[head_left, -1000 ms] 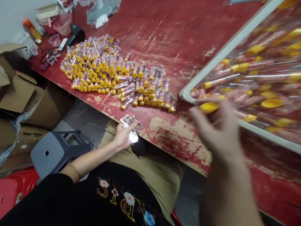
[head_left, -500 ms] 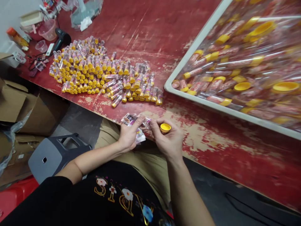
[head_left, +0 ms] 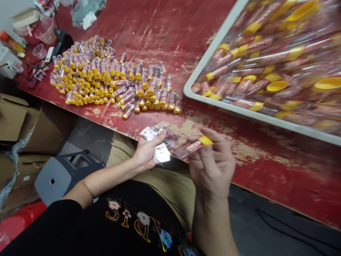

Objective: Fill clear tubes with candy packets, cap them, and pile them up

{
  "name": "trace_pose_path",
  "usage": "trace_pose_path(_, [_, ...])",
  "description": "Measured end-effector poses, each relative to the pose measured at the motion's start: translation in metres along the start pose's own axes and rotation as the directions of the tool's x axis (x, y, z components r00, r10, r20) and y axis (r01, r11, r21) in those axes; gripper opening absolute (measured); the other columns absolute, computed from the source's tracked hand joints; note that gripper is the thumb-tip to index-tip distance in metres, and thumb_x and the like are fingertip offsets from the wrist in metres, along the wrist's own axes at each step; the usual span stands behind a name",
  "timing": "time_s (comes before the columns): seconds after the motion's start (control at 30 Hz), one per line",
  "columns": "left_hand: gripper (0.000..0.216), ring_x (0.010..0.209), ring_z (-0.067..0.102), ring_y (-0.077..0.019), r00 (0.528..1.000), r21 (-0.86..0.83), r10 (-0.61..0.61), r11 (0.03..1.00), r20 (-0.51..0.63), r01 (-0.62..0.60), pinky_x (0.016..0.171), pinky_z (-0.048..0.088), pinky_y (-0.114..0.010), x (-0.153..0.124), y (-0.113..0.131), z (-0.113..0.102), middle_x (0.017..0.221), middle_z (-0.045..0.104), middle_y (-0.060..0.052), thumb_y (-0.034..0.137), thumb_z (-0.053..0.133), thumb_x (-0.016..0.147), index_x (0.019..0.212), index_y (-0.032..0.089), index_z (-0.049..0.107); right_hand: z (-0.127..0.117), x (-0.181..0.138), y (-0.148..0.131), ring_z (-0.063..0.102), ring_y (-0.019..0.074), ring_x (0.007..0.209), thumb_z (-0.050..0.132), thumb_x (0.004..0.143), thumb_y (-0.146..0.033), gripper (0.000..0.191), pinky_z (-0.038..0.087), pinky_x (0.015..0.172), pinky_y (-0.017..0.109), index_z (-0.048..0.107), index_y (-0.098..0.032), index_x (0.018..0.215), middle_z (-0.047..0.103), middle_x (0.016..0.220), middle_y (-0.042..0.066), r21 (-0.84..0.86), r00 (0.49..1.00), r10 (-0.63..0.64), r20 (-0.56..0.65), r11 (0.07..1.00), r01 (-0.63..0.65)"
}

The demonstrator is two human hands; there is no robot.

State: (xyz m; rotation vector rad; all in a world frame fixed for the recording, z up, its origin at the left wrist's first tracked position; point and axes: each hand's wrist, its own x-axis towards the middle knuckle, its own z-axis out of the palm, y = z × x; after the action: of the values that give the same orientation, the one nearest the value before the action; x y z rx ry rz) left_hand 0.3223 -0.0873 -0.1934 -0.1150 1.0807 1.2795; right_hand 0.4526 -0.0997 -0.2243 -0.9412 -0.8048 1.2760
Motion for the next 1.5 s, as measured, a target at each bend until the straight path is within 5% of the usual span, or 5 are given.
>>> trace_pose_path(0.23, [0.041,0.073,0.074,-0.0158,0.987,-0.032,0.134,0.991,0.089,-0.131,0.085,0.061,-0.033,0.001,-0.014,0.001,0.078,0.075,0.000,0.026,0.101,0.061,0.083,0.015,0.067,0.008,0.004,0.023,0.057,0.0107,0.060,0.086,0.078,-0.059,0.043,0.049,0.056,0.024,0.070,-0.019,0.077,0.064,0.069,-0.001,-0.415,0.994,-0.071,-0.086,0.909,0.029])
trace_pose_path(0.47, [0.042,0.077,0.075,-0.0172,0.991,-0.010,0.108,0.994,-0.074,-0.110,0.086,0.062,-0.033,0.005,-0.004,0.007,0.075,0.072,0.002,0.031,0.100,0.066,0.086,0.016,0.066,0.003,0.003,0.005,0.066,0.0137,0.079,0.082,0.084,-0.053,0.039,0.061,0.075,0.030,0.074,-0.027,0.112,0.067,0.092,0.001,0.049,0.994,0.101,0.035,0.994,-0.103])
trace_pose_path(1.0, [0.048,0.069,0.070,-0.0134,0.989,0.053,0.030,0.998,0.142,-0.038,0.078,0.061,-0.032,-0.002,-0.008,-0.002,0.081,0.072,0.002,0.037,0.100,0.064,0.089,0.017,0.065,-0.004,-0.017,0.019,0.072,0.0200,0.093,0.087,0.083,-0.024,0.031,0.060,0.080,0.034,0.080,-0.028,0.112,0.073,0.104,0.005,-0.430,0.816,-0.578,-0.031,0.745,0.511])
trace_pose_path(1.27, [0.054,0.078,0.070,-0.0150,0.969,0.199,0.044,0.975,0.242,-0.094,0.084,0.059,-0.033,-0.004,0.001,-0.007,0.085,0.074,-0.001,0.035,0.104,0.053,0.089,0.014,0.070,-0.024,-0.021,0.008,0.073,0.0232,0.106,0.073,0.092,-0.018,0.051,0.064,0.090,0.041,0.071,-0.035,0.140,0.071,0.129,0.009,-0.536,0.872,-0.392,0.294,0.688,0.490])
trace_pose_path(1.5, [0.074,0.081,0.074,-0.0180,0.963,0.227,0.054,0.967,0.263,-0.116,0.078,0.061,-0.031,-0.009,-0.004,-0.010,0.091,0.076,-0.001,0.028,0.103,0.053,0.120,0.021,0.073,-0.014,-0.023,0.008,0.073,0.0194,0.081,0.083,0.084,-0.021,0.024,0.060,0.066,0.033,0.085,-0.033,0.105,0.078,0.093,0.004,-0.618,0.875,-0.479,0.075,0.666,0.417])
